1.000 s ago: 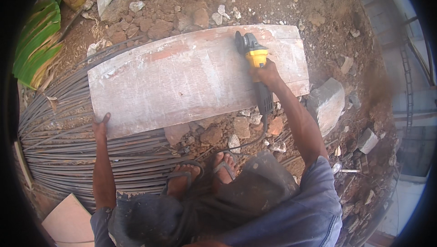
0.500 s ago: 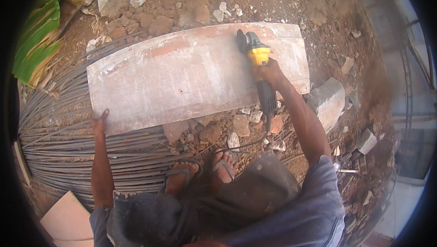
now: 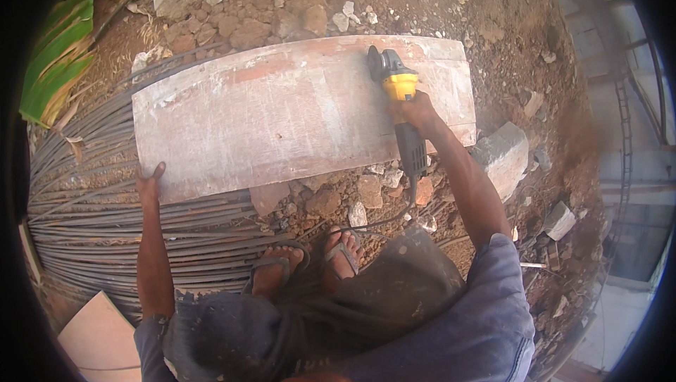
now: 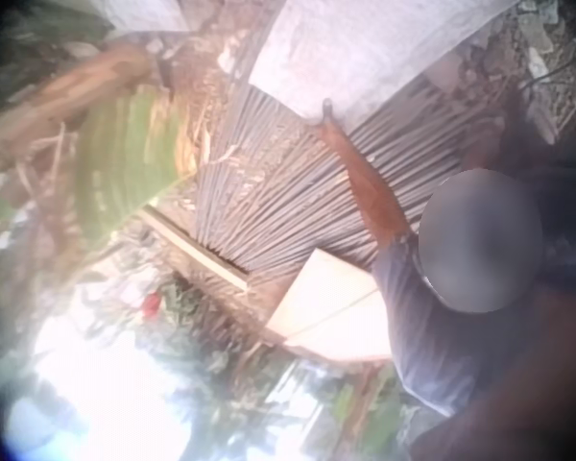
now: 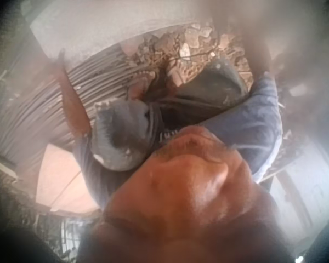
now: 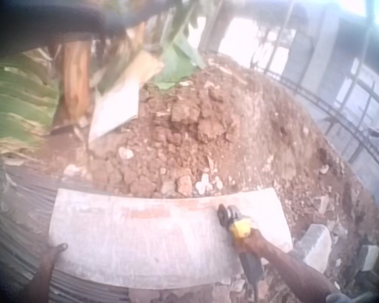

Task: The person uses a hammer to split small wooden pieces on the ground, then uses an angle grinder to cut a large flat board into smaller sections. The person handles the wood and tools directly, moving pieces aside as needed.

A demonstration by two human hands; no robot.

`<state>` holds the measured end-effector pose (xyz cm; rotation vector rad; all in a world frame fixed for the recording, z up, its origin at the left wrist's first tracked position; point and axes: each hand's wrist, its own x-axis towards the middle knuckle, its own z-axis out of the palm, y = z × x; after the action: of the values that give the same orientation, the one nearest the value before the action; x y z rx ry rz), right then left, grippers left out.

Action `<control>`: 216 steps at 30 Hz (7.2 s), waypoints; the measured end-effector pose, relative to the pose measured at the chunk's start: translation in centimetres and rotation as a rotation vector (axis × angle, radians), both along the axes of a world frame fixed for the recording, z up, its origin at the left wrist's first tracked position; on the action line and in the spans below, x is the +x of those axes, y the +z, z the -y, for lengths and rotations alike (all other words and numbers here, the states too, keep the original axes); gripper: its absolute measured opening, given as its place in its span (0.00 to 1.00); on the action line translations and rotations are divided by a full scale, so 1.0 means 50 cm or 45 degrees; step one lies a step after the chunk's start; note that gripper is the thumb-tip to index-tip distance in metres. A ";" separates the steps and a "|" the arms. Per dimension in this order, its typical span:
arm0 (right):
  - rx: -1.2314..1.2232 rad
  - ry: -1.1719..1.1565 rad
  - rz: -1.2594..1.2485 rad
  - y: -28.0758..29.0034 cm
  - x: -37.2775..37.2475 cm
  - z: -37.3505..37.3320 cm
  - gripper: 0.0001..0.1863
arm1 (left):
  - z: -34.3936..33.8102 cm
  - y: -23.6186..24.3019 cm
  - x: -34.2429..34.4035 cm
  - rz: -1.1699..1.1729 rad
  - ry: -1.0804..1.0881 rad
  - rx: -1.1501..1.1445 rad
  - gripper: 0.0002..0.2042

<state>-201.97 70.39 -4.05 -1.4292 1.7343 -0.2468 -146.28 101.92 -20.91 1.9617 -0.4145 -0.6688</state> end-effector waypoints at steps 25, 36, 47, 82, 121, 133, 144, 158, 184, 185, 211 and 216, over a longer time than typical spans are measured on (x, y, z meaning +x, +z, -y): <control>-0.054 0.060 -0.004 -0.027 -0.028 -0.011 0.19 | 0.000 -0.009 0.005 -0.045 0.020 -0.033 0.46; -0.013 -0.008 -0.028 0.007 0.003 -0.040 0.18 | 0.005 0.012 -0.018 0.043 0.070 0.039 0.47; -0.011 -0.035 0.025 -0.002 -0.010 -0.061 0.18 | 0.009 0.021 -0.018 0.025 0.023 0.070 0.47; 0.054 -0.035 0.127 -0.017 -0.040 -0.089 0.17 | -0.004 -0.013 0.013 0.020 -0.010 -0.020 0.46; 0.077 -0.029 0.172 -0.019 -0.065 -0.140 0.19 | 0.000 -0.024 0.017 0.041 -0.041 0.056 0.48; 0.091 0.007 -0.059 -0.014 -0.077 -0.152 0.20 | 0.003 -0.027 0.009 0.039 -0.037 0.012 0.48; 0.052 0.006 0.076 -0.013 -0.074 -0.173 0.21 | -0.006 -0.042 0.032 0.036 -0.062 -0.010 0.46; 0.094 -0.031 0.002 0.006 -0.061 -0.190 0.21 | -0.008 -0.025 0.029 0.099 -0.050 0.044 0.46; 0.094 0.113 -0.116 -0.012 -0.091 -0.213 0.19 | -0.005 -0.038 0.035 0.081 -0.068 -0.031 0.44; 0.074 0.116 -0.106 -0.009 -0.090 -0.214 0.20 | -0.004 -0.037 0.033 0.100 -0.056 -0.002 0.43; 0.156 0.031 -0.125 -0.030 -0.103 -0.226 0.21 | -0.016 -0.061 0.062 0.153 -0.110 0.045 0.49; 0.194 0.016 -0.136 -0.015 -0.096 -0.227 0.22 | -0.006 -0.046 0.043 0.199 -0.079 0.097 0.52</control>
<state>-206.75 81.76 -4.81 -1.3627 1.7895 -0.0307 -144.13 102.21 -23.23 2.0884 -0.5546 -0.5797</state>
